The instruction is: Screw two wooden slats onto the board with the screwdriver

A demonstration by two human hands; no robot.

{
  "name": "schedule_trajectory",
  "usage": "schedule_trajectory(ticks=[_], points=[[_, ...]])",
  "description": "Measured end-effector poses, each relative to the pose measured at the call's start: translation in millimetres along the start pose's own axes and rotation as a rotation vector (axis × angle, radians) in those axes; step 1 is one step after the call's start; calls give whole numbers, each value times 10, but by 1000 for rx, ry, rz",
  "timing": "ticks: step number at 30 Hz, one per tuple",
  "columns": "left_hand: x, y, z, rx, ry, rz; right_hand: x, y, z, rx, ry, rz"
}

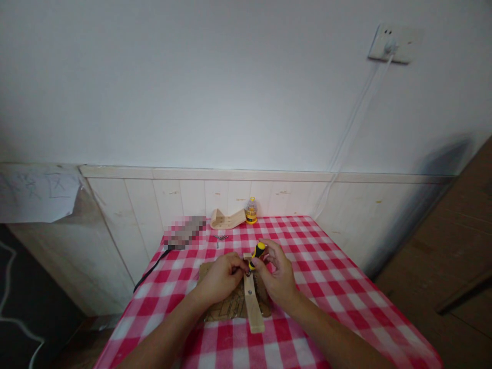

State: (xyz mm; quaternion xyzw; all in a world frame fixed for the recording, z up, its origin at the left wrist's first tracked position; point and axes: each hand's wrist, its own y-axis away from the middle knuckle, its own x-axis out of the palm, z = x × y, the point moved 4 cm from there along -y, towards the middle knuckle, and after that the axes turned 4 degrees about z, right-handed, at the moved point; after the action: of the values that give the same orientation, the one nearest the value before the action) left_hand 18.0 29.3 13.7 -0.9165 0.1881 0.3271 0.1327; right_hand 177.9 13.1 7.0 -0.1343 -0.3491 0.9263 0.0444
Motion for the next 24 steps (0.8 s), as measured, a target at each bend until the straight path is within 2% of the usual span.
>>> schedule_trajectory(ticks=[4, 9, 15, 24], points=[[30, -14, 29, 55, 57, 17, 0, 1, -13, 23, -4, -10], [22, -6, 38, 26, 40, 6, 5, -12, -17, 33, 7, -26], [49, -23, 74, 60, 61, 8, 13, -20, -11, 38, 3, -38], [-35, 29, -61, -43, -46, 10, 3, 2, -25, 29, 16, -44]])
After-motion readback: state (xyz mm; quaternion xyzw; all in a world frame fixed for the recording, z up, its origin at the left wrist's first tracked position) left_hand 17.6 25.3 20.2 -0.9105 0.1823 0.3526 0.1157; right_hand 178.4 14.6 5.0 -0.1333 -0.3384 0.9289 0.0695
